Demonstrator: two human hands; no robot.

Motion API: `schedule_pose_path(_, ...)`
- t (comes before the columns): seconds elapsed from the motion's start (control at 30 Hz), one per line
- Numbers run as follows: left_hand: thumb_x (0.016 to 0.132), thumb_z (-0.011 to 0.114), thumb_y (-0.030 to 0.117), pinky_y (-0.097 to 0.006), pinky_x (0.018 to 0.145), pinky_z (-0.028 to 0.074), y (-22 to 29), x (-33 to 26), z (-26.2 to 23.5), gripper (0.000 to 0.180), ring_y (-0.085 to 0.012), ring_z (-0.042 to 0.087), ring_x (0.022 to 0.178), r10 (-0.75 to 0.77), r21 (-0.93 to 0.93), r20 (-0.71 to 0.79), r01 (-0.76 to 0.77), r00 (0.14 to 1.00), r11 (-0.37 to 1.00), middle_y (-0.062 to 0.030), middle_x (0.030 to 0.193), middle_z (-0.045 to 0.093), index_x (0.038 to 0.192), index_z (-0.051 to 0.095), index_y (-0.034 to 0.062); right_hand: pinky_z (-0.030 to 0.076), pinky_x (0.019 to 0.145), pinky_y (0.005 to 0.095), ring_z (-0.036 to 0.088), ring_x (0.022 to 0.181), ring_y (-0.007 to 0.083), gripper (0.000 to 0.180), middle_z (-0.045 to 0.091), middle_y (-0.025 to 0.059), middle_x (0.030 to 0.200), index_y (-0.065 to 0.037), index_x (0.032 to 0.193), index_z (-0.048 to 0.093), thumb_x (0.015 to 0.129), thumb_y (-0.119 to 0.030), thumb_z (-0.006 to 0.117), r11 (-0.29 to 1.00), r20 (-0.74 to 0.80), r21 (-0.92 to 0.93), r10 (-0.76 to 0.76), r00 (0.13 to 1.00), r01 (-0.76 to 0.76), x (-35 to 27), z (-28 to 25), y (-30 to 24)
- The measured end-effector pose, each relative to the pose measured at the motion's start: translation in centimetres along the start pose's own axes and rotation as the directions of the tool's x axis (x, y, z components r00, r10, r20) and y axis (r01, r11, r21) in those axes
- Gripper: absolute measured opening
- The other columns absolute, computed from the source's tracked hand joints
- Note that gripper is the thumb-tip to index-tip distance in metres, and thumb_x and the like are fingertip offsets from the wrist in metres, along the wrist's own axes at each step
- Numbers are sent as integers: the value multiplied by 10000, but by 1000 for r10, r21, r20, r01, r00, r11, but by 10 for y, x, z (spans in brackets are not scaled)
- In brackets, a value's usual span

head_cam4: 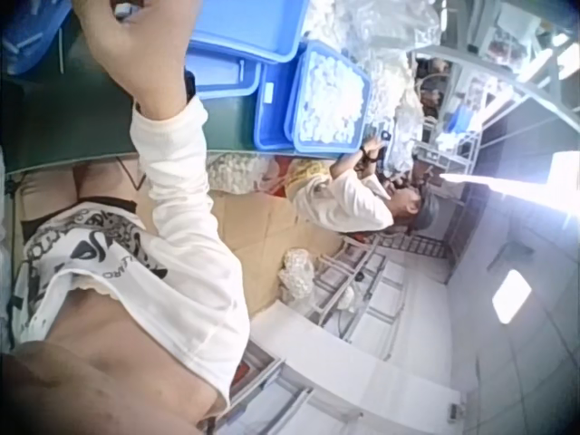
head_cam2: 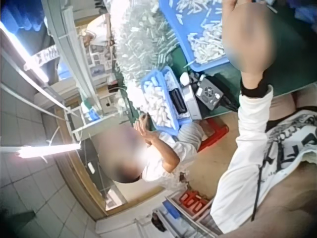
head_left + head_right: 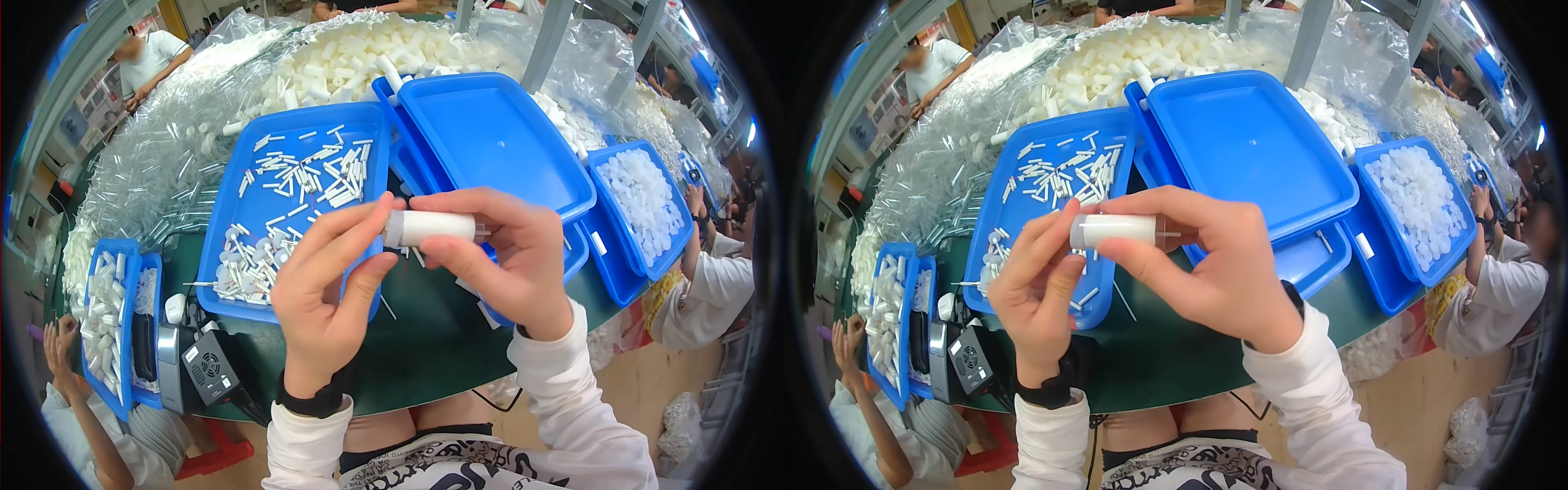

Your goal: The person assembles small white cylindrical components by hand. They pick up a white plastic tube and a thin white rod from blue trays, insert the rod into the tube, and place the assembled unit into a collection tray. The process is repeated continuously throughout the clip.

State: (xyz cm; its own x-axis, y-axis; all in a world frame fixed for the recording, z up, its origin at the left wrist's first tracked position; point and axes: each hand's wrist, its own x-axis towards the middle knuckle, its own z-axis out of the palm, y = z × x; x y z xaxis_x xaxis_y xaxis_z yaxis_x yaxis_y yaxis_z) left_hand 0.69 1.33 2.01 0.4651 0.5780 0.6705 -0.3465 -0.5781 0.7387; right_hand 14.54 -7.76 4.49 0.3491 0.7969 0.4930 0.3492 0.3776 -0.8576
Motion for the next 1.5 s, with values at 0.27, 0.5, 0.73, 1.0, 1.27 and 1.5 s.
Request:
schedule_pose_path(0.27,672,709,-65,-268,714,482,0,-1,-3,319,-185,599,813,-57,-136,-49,50,997,989,-146,914,625,982,635,-52,488,605,219,605,655,100,217,657,78,779,3,974,648,796,-121,658,992,128,-4,128,983,-129,-1,-9,-7)
schedule_pose_path(0.5,634,742,-54,-251,640,467,4,-3,-5,310,-162,588,731,-39,-108,-82,30,996,994,-126,831,632,928,643,-57,493,594,234,617,668,142,261,650,78,785,-29,983,657,740,-108,711,984,148,-121,-116,982,134,1,-11,-4)
schedule_pose_path(0.73,603,752,-64,-231,590,459,4,-6,-8,305,-156,592,670,-71,-82,-76,65,995,994,-124,767,637,892,655,-57,502,573,245,620,687,186,329,640,91,811,-52,978,670,658,15,706,877,137,-274,-370,919,394,3,-9,-2)
schedule_pose_path(1.0,584,757,-67,-229,563,463,11,-8,-12,272,-160,611,654,-107,-30,-67,106,992,994,-135,740,645,841,667,-50,508,571,254,633,693,190,296,651,106,838,-32,919,679,630,24,709,760,189,-329,-529,827,561,1,-5,-4)
schedule_pose_path(1.27,609,733,-80,-242,616,487,11,-6,-15,280,-182,623,737,-162,-109,-28,158,986,981,-154,804,646,879,661,-57,504,565,252,624,666,188,295,646,97,804,-28,949,667,658,-3,716,838,112,-302,-443,889,455,0,-3,-4)
schedule_pose_path(1.5,614,716,-86,-273,666,513,6,-2,-13,306,-211,630,786,43,46,-11,-43,999,998,-161,867,649,910,668,-27,473,536,232,607,632,164,304,641,86,778,-30,987,660,698,-86,734,926,167,-265,-233,958,271,1,-13,-4)
